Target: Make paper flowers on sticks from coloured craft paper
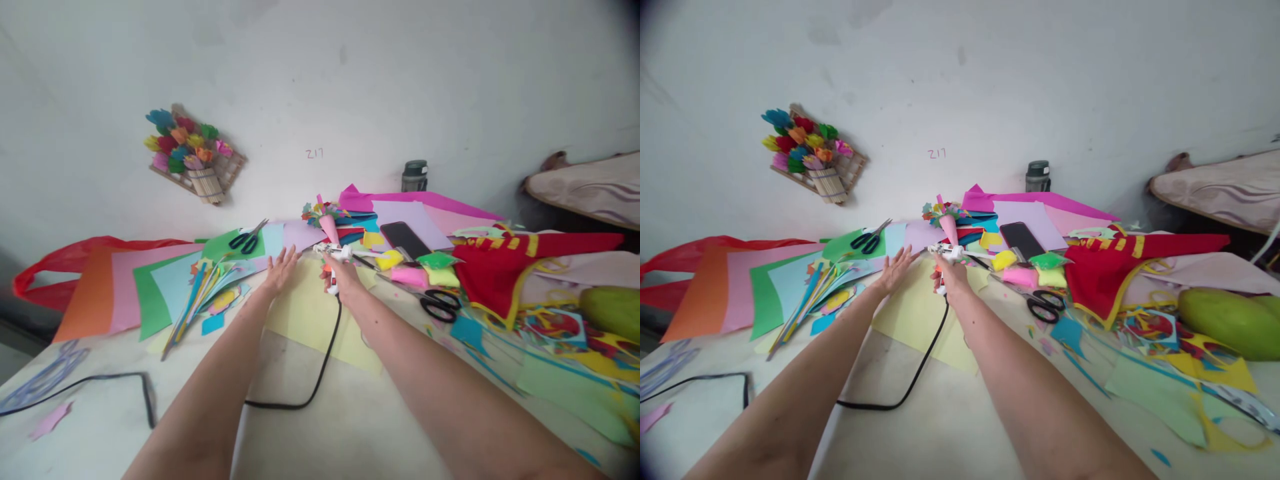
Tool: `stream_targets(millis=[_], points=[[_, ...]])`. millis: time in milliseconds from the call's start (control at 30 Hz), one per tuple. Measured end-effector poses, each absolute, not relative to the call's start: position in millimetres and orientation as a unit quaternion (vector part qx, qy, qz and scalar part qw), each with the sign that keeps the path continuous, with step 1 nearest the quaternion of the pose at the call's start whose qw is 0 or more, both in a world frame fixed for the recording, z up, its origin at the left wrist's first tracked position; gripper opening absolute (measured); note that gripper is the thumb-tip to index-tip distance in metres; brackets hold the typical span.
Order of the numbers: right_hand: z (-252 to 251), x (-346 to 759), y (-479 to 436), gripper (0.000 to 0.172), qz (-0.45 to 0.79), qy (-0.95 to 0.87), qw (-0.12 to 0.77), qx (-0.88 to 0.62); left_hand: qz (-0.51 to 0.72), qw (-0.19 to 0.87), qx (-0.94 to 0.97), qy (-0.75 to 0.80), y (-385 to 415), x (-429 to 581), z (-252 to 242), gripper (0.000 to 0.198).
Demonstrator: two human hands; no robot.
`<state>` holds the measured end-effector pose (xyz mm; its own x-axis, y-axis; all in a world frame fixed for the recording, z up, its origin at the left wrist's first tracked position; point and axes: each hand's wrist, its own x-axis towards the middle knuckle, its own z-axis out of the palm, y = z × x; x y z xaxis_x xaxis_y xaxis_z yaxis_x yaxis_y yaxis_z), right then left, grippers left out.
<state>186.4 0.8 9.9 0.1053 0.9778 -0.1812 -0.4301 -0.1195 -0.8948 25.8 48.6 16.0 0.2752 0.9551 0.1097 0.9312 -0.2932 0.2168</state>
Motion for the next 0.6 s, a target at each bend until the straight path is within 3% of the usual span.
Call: stream_targets(millis=[233, 433, 533, 600], points=[[11.6, 185.7, -0.5, 0.027, 0.595, -0.306, 0.592, -0.449, 0.003, -0.041, 0.826, 0.563, 61.7, 26.6, 3.6, 0.049], [12.0, 185.3, -0.7, 0.026, 0.596, -0.306, 0.589, -0.452, 0.025, -0.094, 0.838, 0.537, 52.6, 29.8, -2.1, 0.049], [12.1, 185.4, -0.8, 0.026, 0.592, -0.305, 0.590, -0.456, 0.078, -0.057, 0.841, 0.532, 51.5, 32.5, -1.3, 0.048], [11.6, 185.7, -0.8, 0.025, 0.593, -0.306, 0.588, -0.457, 0.156, 0.059, 0.815, 0.555, 54.2, 32.8, -0.5, 0.045]])
